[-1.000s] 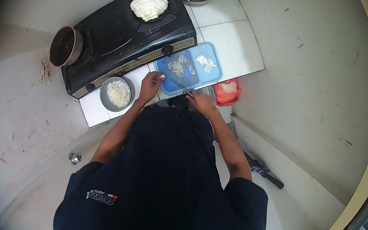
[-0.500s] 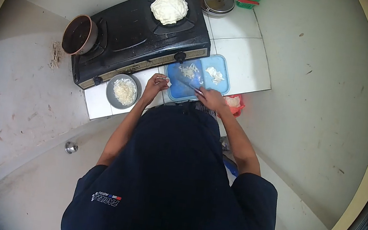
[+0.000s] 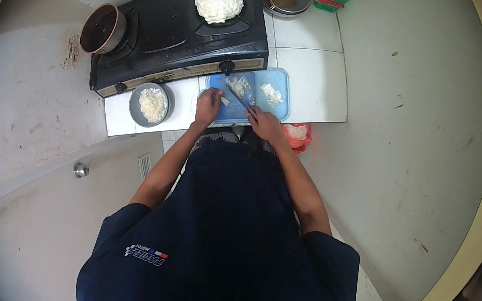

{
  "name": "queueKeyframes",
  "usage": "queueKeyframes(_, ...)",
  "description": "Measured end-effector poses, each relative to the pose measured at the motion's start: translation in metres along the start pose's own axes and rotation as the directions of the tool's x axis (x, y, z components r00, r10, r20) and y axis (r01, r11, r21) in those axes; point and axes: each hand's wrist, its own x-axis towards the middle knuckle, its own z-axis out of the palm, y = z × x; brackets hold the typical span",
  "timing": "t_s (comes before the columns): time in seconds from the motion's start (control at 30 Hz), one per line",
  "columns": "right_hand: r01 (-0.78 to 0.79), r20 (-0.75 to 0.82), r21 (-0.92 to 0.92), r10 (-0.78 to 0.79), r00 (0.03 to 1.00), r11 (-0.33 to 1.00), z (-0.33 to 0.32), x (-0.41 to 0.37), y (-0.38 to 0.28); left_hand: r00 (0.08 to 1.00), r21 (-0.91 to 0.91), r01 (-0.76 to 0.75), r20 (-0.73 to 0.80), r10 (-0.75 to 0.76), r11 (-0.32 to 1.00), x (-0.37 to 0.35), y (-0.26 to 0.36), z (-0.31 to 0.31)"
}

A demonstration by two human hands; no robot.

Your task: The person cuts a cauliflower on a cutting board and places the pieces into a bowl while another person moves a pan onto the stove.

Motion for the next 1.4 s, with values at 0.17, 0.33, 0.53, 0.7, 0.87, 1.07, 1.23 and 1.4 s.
queueKeyframes(0.17,-0.008,0.0,0.095,0.008,1.0,0.995,0.009,-0.012,0.002,0.991,-0.137,0.044,0.128,-0.027,0.99,-0.014,0.015,-0.016)
queueKeyframes(0.33,-0.014,0.05,0.059,0.011,0.999,0.998,0.028,-0.009,-0.004,0.942,-0.02,-0.24,0.237,0.238,0.971,-0.011,0.003,-0.013)
queueKeyframes(0.53,-0.022,-0.024,0.028,0.023,0.999,0.999,0.043,-0.006,-0.02,0.852,-0.006,-0.429,0.328,0.407,0.903,0.006,-0.01,-0.02)
queueKeyframes(0.7,-0.056,-0.026,-0.029,0.055,0.998,0.998,0.053,-0.013,-0.022,0.867,-0.019,-0.39,0.329,0.374,0.921,-0.001,-0.013,-0.017)
queueKeyframes(0.87,-0.07,-0.01,-0.055,0.069,0.998,0.996,0.059,-0.004,-0.025,0.839,-0.048,-0.442,0.331,0.432,0.896,0.005,-0.016,-0.016)
queueKeyframes(1.07,-0.029,-0.065,-0.1,0.023,0.998,0.995,0.063,0.013,-0.034,0.825,-0.031,-0.467,0.345,0.448,0.884,0.008,-0.016,-0.019)
queueKeyframes(1.23,-0.02,-0.061,-0.176,0.01,0.998,0.984,0.058,-0.01,-0.021,0.815,-0.04,-0.472,0.361,0.454,0.88,0.01,-0.02,-0.019)
queueKeyframes(1.4,-0.045,-0.079,-0.153,0.033,0.996,0.987,0.057,-0.015,-0.016,0.814,-0.079,-0.479,0.333,0.476,0.874,0.011,-0.023,-0.017)
